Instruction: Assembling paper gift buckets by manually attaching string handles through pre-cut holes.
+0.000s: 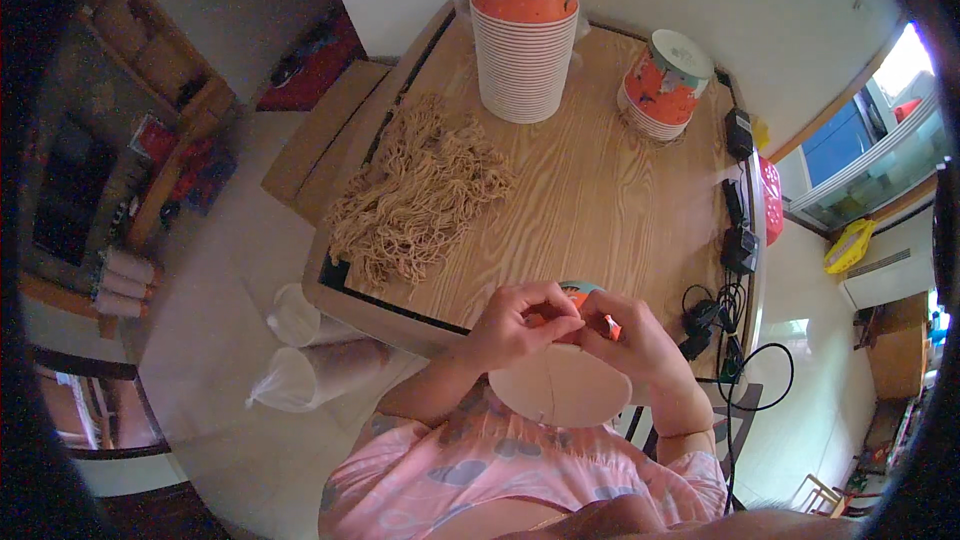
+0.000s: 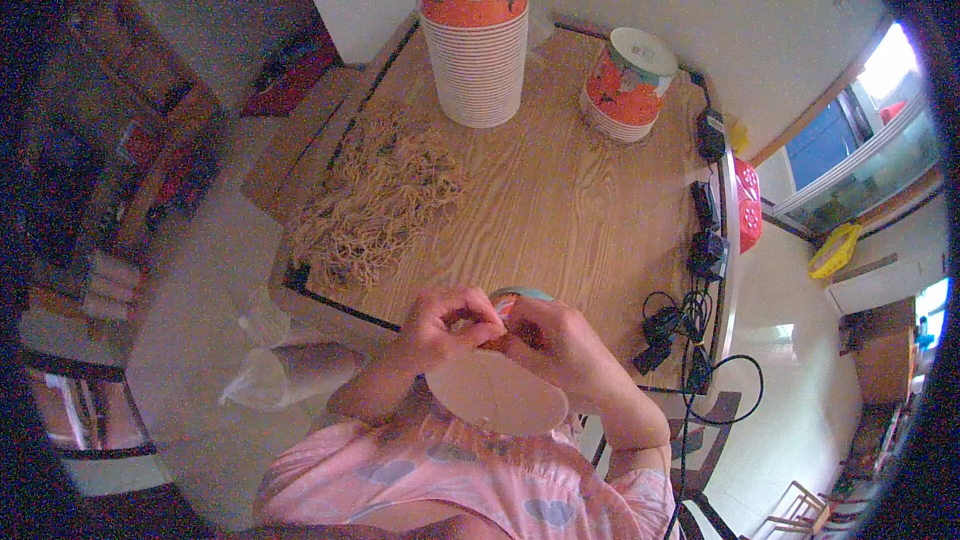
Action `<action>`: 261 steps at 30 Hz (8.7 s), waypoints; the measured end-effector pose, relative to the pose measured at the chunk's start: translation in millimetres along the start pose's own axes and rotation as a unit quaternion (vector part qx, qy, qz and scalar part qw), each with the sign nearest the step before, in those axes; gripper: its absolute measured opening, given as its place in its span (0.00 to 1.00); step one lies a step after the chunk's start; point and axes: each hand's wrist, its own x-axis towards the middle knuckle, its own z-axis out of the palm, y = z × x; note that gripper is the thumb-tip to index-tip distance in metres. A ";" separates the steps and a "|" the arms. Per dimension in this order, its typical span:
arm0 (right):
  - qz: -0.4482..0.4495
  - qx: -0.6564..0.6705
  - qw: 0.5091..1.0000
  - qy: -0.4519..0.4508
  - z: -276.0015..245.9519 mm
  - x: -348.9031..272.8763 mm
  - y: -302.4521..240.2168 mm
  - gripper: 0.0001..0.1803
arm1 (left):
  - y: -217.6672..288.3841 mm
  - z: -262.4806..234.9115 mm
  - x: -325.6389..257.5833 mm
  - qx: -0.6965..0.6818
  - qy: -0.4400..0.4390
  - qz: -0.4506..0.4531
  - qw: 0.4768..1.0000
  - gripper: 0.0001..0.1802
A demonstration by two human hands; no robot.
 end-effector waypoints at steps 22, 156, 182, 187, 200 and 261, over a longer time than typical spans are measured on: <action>0.026 0.053 0.997 -0.043 -7.6 0.7 7.7 0.06 | -6.8 0.5 2.3 0.019 0.010 0.029 0.999 0.04; 0.102 0.323 0.941 0.004 0.9 33.2 135.8 0.20 | -22.7 -28.3 18.5 -0.196 0.298 0.063 0.932 0.02; -0.061 0.369 0.906 0.198 -24.7 31.2 108.3 0.05 | -18.6 -35.3 12.5 -0.097 0.263 0.058 0.958 0.03; -0.104 0.206 0.932 0.278 -24.5 32.0 77.9 0.04 | -13.4 -26.0 19.7 -0.143 0.246 0.042 0.958 0.18; -0.200 -0.070 0.908 0.362 -4.3 47.6 76.9 0.06 | -32.1 -20.9 49.2 -0.031 0.275 0.150 0.949 0.10; -0.134 -0.027 0.930 0.340 -39.6 92.1 79.2 0.10 | -45.5 21.8 18.2 0.056 0.177 0.122 0.975 0.41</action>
